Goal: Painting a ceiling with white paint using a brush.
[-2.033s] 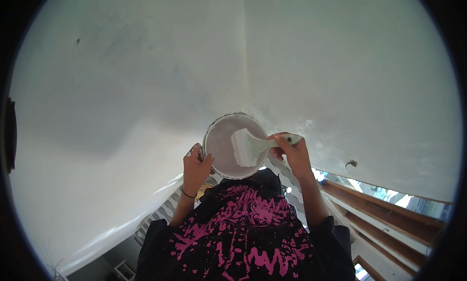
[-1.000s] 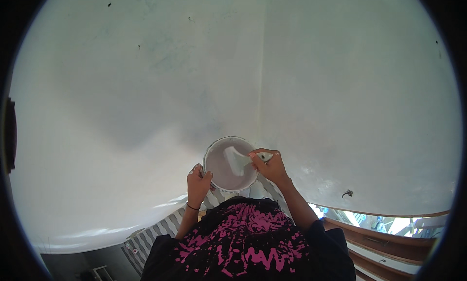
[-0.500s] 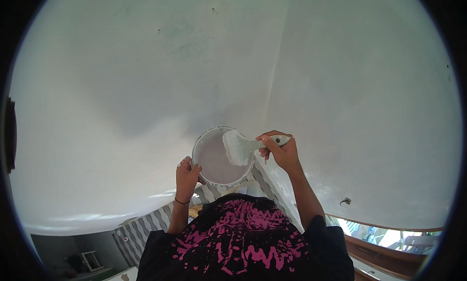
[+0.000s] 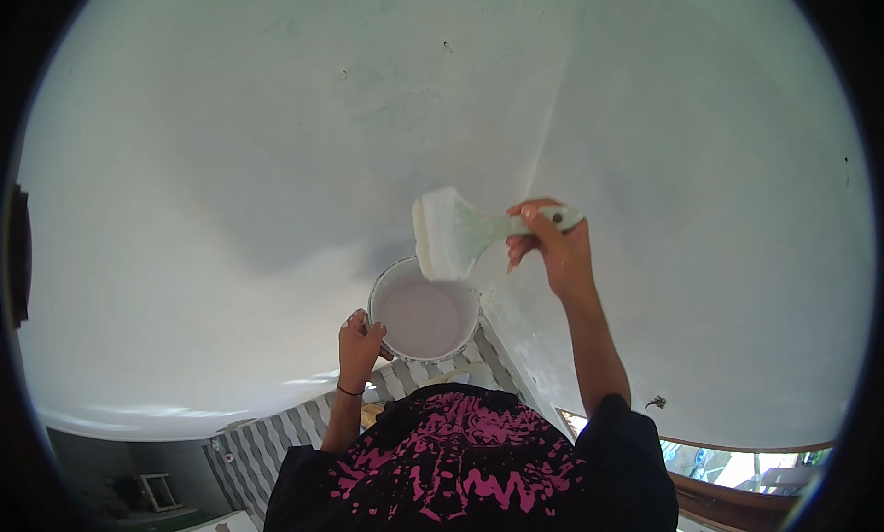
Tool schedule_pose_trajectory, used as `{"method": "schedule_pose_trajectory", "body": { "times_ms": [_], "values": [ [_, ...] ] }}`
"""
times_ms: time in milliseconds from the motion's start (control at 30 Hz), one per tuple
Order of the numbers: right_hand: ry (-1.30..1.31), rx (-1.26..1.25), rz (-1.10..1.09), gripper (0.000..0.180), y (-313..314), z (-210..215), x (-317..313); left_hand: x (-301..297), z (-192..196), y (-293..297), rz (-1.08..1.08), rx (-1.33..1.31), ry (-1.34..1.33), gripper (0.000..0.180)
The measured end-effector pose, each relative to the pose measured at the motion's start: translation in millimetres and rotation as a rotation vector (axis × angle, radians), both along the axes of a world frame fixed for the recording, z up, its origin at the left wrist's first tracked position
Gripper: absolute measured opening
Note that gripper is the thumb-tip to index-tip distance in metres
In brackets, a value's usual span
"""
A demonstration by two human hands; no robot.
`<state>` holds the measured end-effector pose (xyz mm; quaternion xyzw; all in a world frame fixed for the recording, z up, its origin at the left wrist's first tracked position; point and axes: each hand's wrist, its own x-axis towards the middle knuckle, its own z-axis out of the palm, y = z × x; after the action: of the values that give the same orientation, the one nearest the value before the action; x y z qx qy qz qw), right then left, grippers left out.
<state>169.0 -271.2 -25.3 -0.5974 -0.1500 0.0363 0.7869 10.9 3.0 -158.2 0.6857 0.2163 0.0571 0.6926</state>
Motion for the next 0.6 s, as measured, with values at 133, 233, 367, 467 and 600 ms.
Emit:
{"method": "schedule_pose_trajectory", "body": {
  "times_ms": [133, 233, 367, 467, 600],
  "values": [
    [-0.223, 0.058, -0.048, 0.027, 3.9, 51.3, 23.5, 2.8, -0.9, -3.3, 0.006, 0.070, 0.021, 0.016],
    [-0.397, 0.126, -0.095, 0.028, 19.2, 90.4, 42.7, 2.8, -9.9, -2.8, 0.040, 0.070, 0.007, 0.019],
    [-0.590, 0.140, -0.163, 0.028, 40.9, 124.3, 71.5, 5.5, -8.2, -5.4, 0.072, 0.040, -0.015, 0.024],
    [-0.715, 0.165, -0.184, 0.026, 54.6, 127.4, 88.2, 4.7, -11.7, -2.9, 0.075, 0.047, -0.010, 0.025],
    [-0.756, 0.188, -0.246, 0.021, 43.6, 111.4, 101.8, 4.8, -11.5, -5.5, 0.079, 0.039, 0.035, 0.026]
  ]
}}
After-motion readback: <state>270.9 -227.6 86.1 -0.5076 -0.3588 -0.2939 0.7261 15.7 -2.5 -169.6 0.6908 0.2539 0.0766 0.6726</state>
